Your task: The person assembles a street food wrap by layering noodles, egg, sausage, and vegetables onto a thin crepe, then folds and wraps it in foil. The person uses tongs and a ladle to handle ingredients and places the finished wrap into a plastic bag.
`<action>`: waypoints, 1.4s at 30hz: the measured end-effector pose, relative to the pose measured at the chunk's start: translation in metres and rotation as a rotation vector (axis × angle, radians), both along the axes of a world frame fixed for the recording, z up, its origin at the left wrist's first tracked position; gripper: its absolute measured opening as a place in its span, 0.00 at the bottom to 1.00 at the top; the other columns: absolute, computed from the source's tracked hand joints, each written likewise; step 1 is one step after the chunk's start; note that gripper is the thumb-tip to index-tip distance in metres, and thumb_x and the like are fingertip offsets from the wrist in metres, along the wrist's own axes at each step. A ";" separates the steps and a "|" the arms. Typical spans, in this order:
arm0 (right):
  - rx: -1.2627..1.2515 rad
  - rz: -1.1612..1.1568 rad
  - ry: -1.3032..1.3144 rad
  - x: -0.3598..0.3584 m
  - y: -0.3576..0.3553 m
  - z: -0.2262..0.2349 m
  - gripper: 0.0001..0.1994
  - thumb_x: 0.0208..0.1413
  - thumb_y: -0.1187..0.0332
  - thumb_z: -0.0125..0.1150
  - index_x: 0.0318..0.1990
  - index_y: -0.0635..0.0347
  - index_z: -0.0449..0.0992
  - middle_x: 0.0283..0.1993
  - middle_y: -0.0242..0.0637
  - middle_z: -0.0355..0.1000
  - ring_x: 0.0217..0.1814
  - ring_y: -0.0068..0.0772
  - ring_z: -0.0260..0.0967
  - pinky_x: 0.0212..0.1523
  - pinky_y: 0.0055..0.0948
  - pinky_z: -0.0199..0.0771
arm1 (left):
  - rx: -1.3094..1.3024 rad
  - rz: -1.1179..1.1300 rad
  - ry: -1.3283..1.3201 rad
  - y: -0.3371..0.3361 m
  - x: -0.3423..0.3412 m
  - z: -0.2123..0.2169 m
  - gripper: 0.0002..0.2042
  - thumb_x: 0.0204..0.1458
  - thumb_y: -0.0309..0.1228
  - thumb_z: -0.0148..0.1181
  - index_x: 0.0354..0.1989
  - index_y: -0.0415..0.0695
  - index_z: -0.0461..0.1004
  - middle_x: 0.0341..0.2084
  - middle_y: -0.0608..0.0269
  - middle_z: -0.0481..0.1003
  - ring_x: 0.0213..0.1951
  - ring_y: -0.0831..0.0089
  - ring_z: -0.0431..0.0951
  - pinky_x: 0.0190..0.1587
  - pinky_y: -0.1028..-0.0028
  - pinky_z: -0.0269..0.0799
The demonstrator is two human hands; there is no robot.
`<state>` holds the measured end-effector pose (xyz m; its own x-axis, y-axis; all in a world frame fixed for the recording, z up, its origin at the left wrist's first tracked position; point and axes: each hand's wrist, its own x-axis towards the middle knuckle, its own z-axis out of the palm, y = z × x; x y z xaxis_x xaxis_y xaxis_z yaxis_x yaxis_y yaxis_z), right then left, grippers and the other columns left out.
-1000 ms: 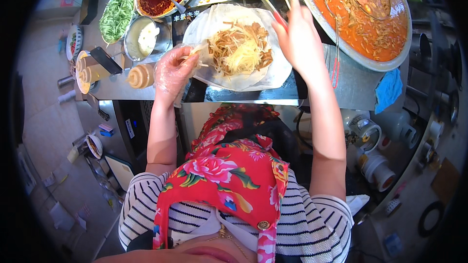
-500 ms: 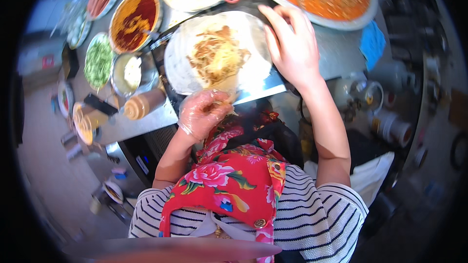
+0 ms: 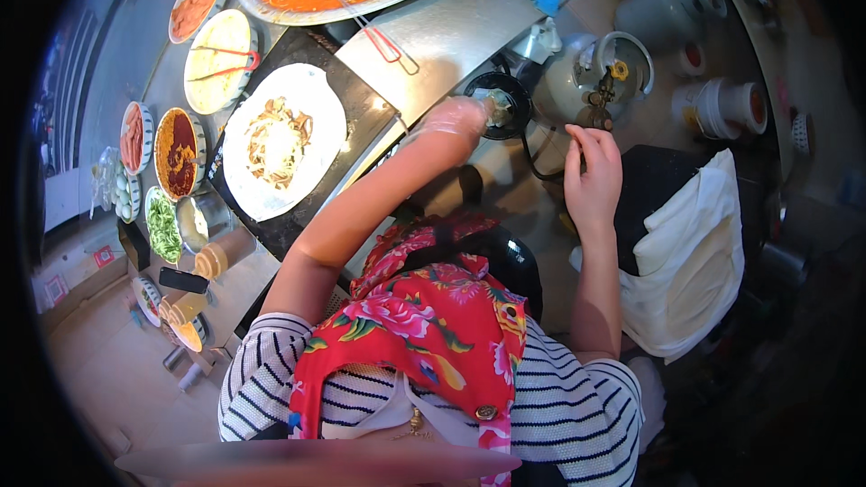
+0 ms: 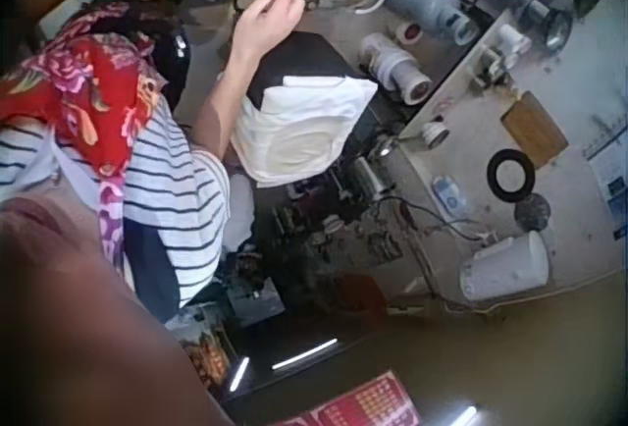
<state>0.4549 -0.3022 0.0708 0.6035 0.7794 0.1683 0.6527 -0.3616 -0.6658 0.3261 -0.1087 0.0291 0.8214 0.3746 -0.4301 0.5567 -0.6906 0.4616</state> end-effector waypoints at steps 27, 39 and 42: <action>-1.225 0.752 1.878 -0.472 0.111 0.003 0.24 0.66 0.54 0.54 0.58 0.67 0.71 0.44 0.44 0.79 0.45 0.35 0.78 0.46 0.30 0.81 | -0.004 1.626 -1.874 -0.182 -0.578 0.072 0.18 0.68 0.44 0.47 0.57 0.45 0.71 0.43 0.68 0.75 0.46 0.79 0.73 0.49 0.75 0.69; -1.154 0.235 2.059 -0.601 0.139 -0.016 0.30 0.58 0.44 0.55 0.53 0.64 0.71 0.50 0.47 0.74 0.48 0.43 0.75 0.50 0.37 0.82 | -0.212 1.463 -1.698 -0.137 -0.615 0.040 0.21 0.68 0.48 0.45 0.51 0.42 0.75 0.45 0.61 0.79 0.51 0.74 0.75 0.60 0.72 0.65; -1.137 0.290 2.004 -0.591 0.137 -0.012 0.29 0.55 0.44 0.59 0.54 0.58 0.72 0.49 0.45 0.74 0.47 0.41 0.74 0.47 0.37 0.82 | -0.109 1.428 -1.619 -0.166 -0.598 0.055 0.19 0.68 0.43 0.45 0.48 0.41 0.76 0.42 0.62 0.80 0.48 0.73 0.77 0.57 0.73 0.68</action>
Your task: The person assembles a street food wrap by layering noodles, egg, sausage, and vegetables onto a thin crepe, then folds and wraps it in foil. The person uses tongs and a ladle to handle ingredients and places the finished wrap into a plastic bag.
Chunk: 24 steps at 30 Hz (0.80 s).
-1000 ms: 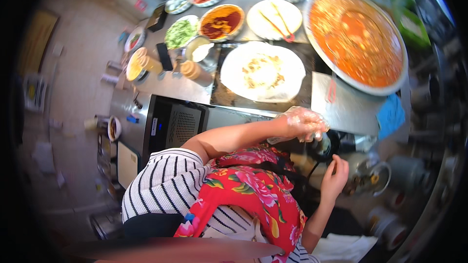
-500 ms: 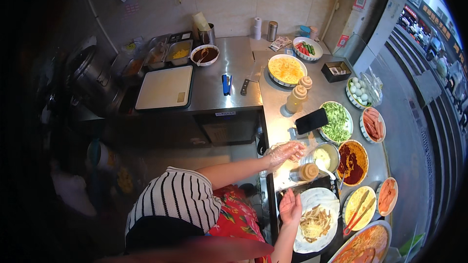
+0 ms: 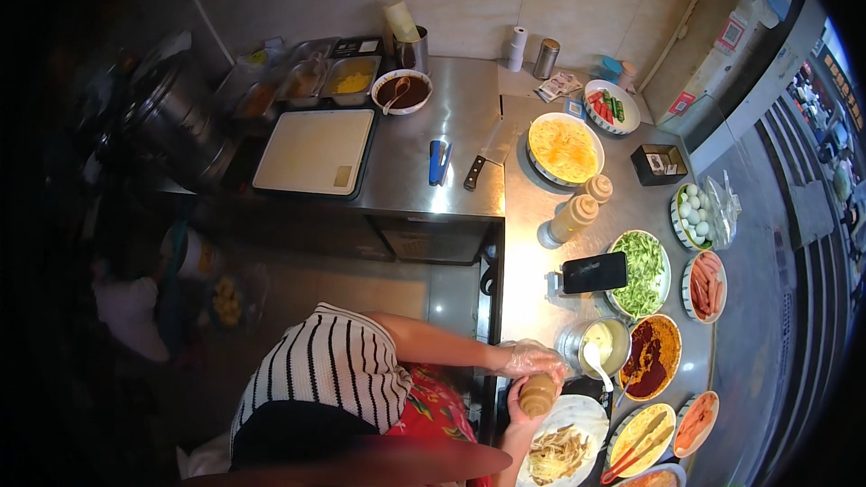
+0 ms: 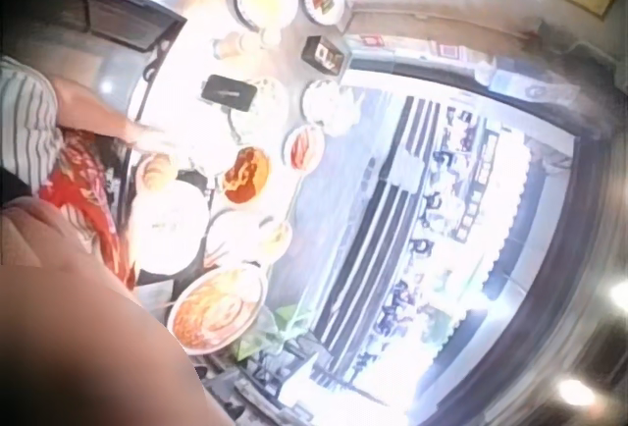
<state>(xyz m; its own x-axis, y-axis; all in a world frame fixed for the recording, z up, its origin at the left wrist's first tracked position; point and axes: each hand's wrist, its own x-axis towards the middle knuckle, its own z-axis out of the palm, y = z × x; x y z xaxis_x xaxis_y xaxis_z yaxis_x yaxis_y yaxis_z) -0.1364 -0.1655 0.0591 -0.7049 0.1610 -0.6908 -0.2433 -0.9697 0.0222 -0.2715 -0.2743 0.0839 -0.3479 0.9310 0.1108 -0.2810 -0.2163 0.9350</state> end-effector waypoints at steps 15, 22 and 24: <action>-0.069 0.120 0.476 0.167 -0.010 0.061 0.42 0.56 0.39 0.58 0.66 0.64 0.59 0.57 0.45 0.67 0.55 0.43 0.69 0.56 0.40 0.76 | 0.152 -0.083 -0.298 -0.032 0.084 0.077 0.20 0.69 0.41 0.44 0.52 0.36 0.72 0.43 0.56 0.79 0.49 0.71 0.78 0.59 0.69 0.68; -0.110 -0.035 0.406 0.223 -0.017 0.067 0.40 0.55 0.40 0.62 0.62 0.69 0.64 0.56 0.46 0.70 0.52 0.40 0.71 0.54 0.36 0.77 | 0.155 -0.012 -0.309 -0.047 0.111 0.090 0.19 0.69 0.42 0.44 0.48 0.37 0.73 0.38 0.53 0.79 0.46 0.66 0.80 0.57 0.66 0.71; -0.098 -0.047 0.384 0.228 -0.020 0.067 0.40 0.55 0.40 0.61 0.62 0.69 0.64 0.55 0.46 0.70 0.52 0.40 0.72 0.54 0.36 0.78 | 0.114 0.019 -0.326 -0.057 0.114 0.093 0.18 0.69 0.39 0.44 0.49 0.35 0.73 0.39 0.52 0.80 0.46 0.66 0.79 0.56 0.67 0.71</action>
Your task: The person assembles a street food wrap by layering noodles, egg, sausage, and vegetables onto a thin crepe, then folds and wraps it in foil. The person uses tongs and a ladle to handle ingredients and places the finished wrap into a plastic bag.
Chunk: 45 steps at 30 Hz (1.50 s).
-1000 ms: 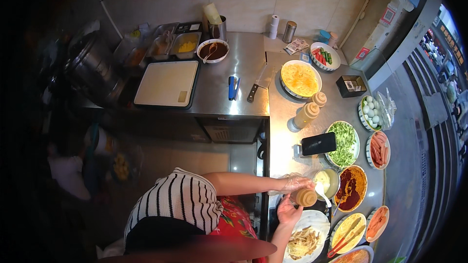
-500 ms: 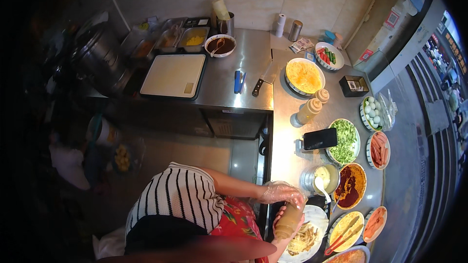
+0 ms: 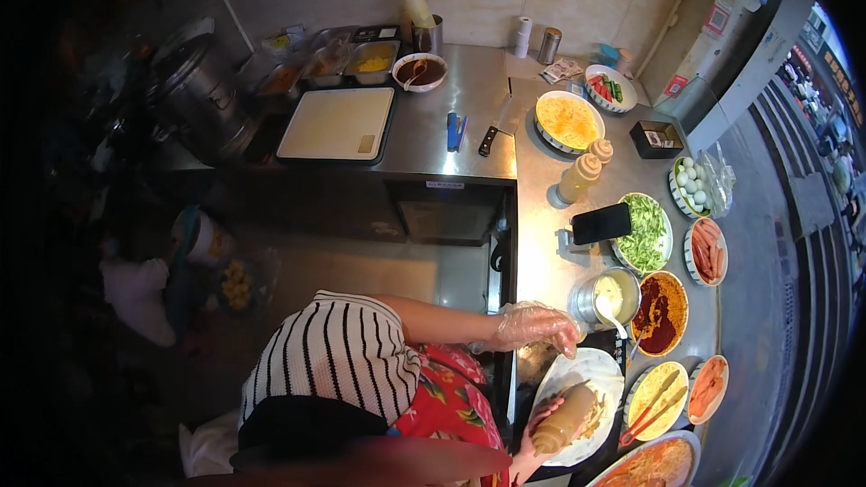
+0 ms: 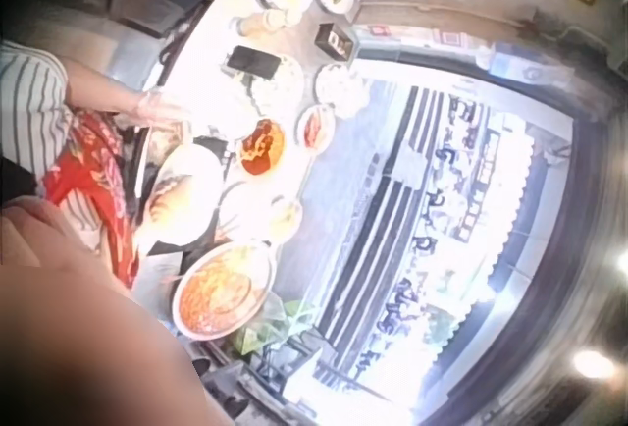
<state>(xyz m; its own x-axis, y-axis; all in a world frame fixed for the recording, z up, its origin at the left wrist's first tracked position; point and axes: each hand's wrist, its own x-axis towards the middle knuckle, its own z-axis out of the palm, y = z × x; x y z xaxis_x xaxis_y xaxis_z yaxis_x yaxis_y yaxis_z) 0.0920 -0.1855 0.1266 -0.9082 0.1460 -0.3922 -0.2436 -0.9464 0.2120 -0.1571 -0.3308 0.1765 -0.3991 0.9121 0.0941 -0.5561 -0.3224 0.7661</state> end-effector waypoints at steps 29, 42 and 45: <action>0.141 -0.067 -0.128 0.029 -0.014 -0.012 0.39 0.56 0.40 0.61 0.60 0.69 0.66 0.53 0.47 0.73 0.49 0.39 0.74 0.53 0.36 0.79 | -0.046 0.156 -0.032 -0.047 0.016 -0.010 0.15 0.68 0.36 0.47 0.47 0.36 0.74 0.32 0.53 0.80 0.41 0.66 0.81 0.53 0.66 0.73; 0.263 -0.206 -0.253 0.046 -0.020 -0.004 0.39 0.56 0.40 0.61 0.60 0.69 0.67 0.52 0.47 0.74 0.48 0.39 0.74 0.52 0.36 0.79 | -0.057 0.111 -0.026 -0.055 0.022 0.010 0.15 0.67 0.37 0.48 0.47 0.38 0.75 0.33 0.53 0.80 0.39 0.67 0.81 0.50 0.67 0.72; 0.545 -0.312 -0.359 0.041 0.010 0.003 0.36 0.59 0.41 0.59 0.62 0.65 0.66 0.54 0.47 0.74 0.50 0.38 0.76 0.53 0.36 0.79 | -0.041 0.093 0.001 -0.049 0.012 0.011 0.16 0.67 0.38 0.49 0.48 0.37 0.75 0.32 0.52 0.80 0.39 0.66 0.81 0.51 0.65 0.73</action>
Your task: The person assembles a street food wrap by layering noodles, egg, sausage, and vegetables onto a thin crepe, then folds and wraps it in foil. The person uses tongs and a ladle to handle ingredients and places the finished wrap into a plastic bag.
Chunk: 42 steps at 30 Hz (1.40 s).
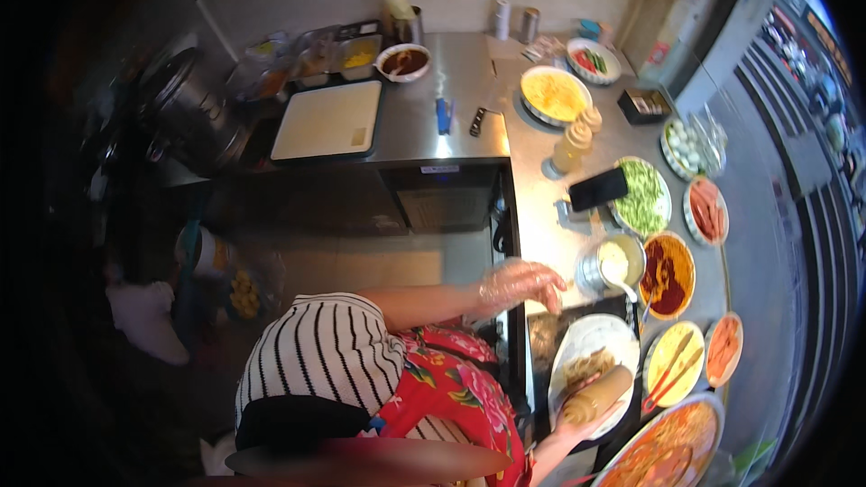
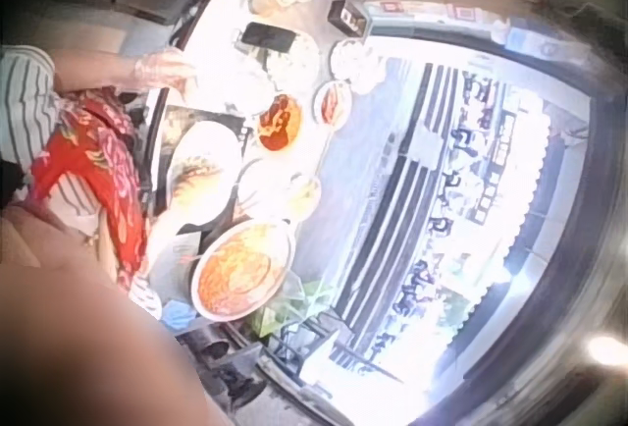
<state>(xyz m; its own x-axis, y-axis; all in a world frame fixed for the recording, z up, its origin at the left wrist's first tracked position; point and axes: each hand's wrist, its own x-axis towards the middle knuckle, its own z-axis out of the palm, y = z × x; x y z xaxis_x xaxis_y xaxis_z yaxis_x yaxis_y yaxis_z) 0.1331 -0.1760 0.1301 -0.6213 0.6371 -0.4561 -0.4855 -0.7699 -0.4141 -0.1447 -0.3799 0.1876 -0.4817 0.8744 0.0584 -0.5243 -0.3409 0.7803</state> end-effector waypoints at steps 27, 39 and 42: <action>1.277 -0.656 -1.040 -0.080 0.183 -0.003 0.34 0.44 0.65 0.79 0.58 0.64 0.68 0.55 0.43 0.72 0.57 0.37 0.70 0.62 0.36 0.67 | -0.280 -0.045 0.013 0.097 -0.051 -0.053 0.18 0.67 0.40 0.46 0.50 0.37 0.74 0.32 0.63 0.76 0.38 0.74 0.77 0.52 0.69 0.72; -0.302 0.022 0.038 -0.182 0.087 -0.049 0.30 0.57 0.61 0.69 0.63 0.57 0.63 0.58 0.43 0.71 0.61 0.43 0.70 0.62 0.47 0.72 | -0.173 0.062 -0.144 0.121 -0.086 -0.094 0.19 0.66 0.38 0.49 0.56 0.35 0.69 0.47 0.48 0.77 0.55 0.59 0.76 0.64 0.62 0.65; -0.344 0.197 0.032 -0.266 0.051 -0.067 0.25 0.62 0.53 0.61 0.59 0.59 0.67 0.54 0.44 0.73 0.58 0.44 0.72 0.60 0.46 0.74 | -0.129 0.149 -0.107 0.140 -0.113 -0.118 0.20 0.66 0.39 0.47 0.57 0.34 0.67 0.54 0.47 0.74 0.60 0.59 0.71 0.67 0.63 0.61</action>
